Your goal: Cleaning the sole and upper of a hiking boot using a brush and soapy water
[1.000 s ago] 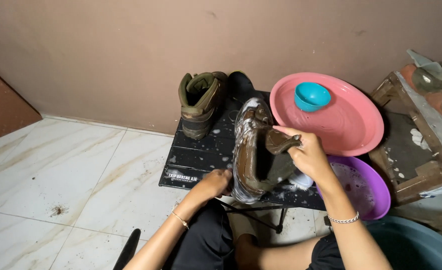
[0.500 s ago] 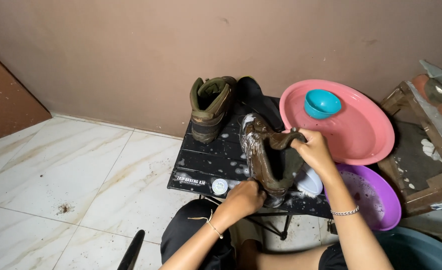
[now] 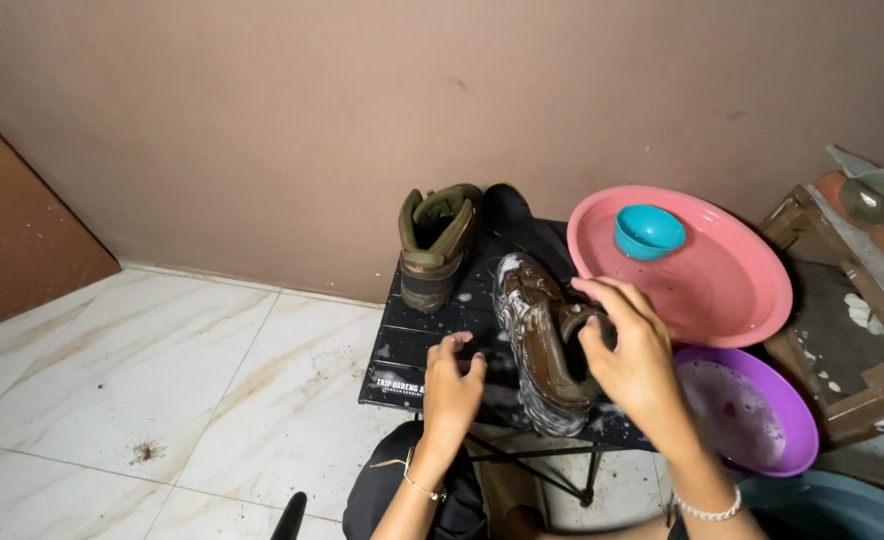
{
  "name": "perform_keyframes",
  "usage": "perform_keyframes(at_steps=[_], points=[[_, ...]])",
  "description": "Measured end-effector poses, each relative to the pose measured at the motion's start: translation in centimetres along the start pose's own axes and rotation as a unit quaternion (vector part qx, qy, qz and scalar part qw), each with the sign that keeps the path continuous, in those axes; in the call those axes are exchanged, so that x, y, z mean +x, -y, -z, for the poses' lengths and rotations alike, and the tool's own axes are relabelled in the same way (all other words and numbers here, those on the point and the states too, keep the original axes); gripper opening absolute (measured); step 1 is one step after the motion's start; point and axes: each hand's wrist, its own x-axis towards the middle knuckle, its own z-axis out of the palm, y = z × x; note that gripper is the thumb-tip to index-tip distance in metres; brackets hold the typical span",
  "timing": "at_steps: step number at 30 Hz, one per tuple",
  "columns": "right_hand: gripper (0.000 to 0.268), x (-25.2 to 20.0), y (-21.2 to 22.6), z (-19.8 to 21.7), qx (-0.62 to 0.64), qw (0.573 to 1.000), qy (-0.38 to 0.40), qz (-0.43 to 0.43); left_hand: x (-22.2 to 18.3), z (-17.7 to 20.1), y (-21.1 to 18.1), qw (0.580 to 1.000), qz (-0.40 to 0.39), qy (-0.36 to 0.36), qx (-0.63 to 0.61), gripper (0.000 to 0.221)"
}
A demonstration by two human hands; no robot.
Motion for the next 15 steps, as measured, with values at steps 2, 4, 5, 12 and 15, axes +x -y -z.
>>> perform_keyframes(at_steps=[2, 4, 5, 12, 15], points=[[0.042, -0.6, 2.9, -2.1, 0.081, 0.996, 0.017, -0.023, 1.6, -0.7, 2.6, 0.993, -0.003, -0.069, -0.093, 0.035], [0.042, -0.2, 4.9, -5.0, 0.162, 0.985, 0.035, -0.045, 2.4, -0.8, 3.9, 0.974, -0.007, -0.133, -0.183, 0.038], [0.05, 0.5, 5.5, -6.9, 0.232, 0.96, 0.075, -0.135, 2.3, -0.4, 3.9, 0.961, 0.0, -0.178, -0.213, 0.039], [0.087, 7.4, 5.2, -17.7, 0.339, 0.845, 0.083, -0.406, 3.3, 0.9, 4.7, 0.903, 0.132, -0.266, -0.311, 0.041], [0.097, 9.5, 4.6, -20.3, 0.269, 0.865, 0.12, -0.406, 3.4, 1.5, 4.2, 0.896, 0.163, -0.251, -0.328, 0.039]])
